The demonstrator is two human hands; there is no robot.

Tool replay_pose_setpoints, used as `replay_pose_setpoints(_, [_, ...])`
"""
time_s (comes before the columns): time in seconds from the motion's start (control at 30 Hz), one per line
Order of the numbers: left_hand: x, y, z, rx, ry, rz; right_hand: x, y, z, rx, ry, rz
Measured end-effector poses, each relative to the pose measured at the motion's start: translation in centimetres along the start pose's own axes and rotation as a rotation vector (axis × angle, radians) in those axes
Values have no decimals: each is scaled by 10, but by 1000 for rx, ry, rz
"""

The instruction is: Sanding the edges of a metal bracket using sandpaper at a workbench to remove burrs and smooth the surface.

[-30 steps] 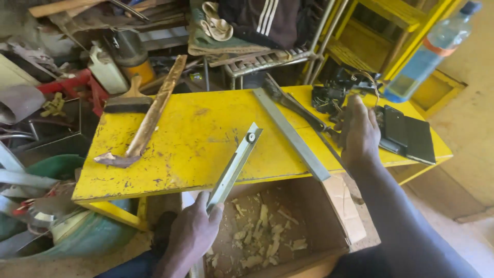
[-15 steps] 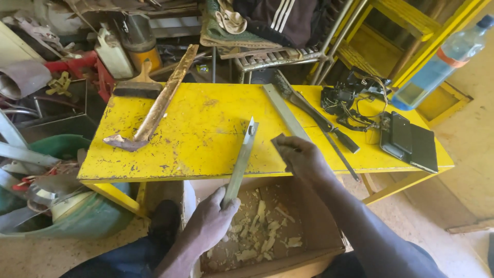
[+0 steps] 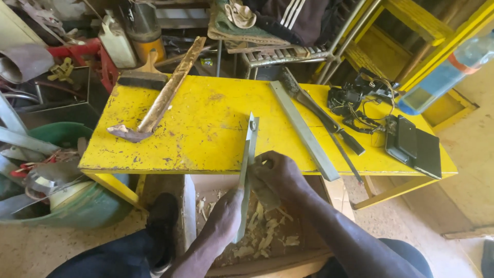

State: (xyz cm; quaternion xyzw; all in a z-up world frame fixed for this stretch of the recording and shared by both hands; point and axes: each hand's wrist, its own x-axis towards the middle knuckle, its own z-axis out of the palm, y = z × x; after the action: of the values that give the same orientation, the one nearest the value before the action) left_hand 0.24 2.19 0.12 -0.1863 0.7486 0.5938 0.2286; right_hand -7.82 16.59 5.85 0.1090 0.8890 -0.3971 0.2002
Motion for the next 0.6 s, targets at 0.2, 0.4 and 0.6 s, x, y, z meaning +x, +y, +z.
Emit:
replay_pose_setpoints(0.2, [-12,14,5,-86,-45,77,1,11,22,-33,13,-100])
replay_pose_setpoints(0.4, [-3,8,8,-244,-27,7,-13,8,13,-83,-120,-55])
replay_pose_setpoints(0.6, [3,3,9,-131,-14,-37,-5,2,-21,144,-36,-98])
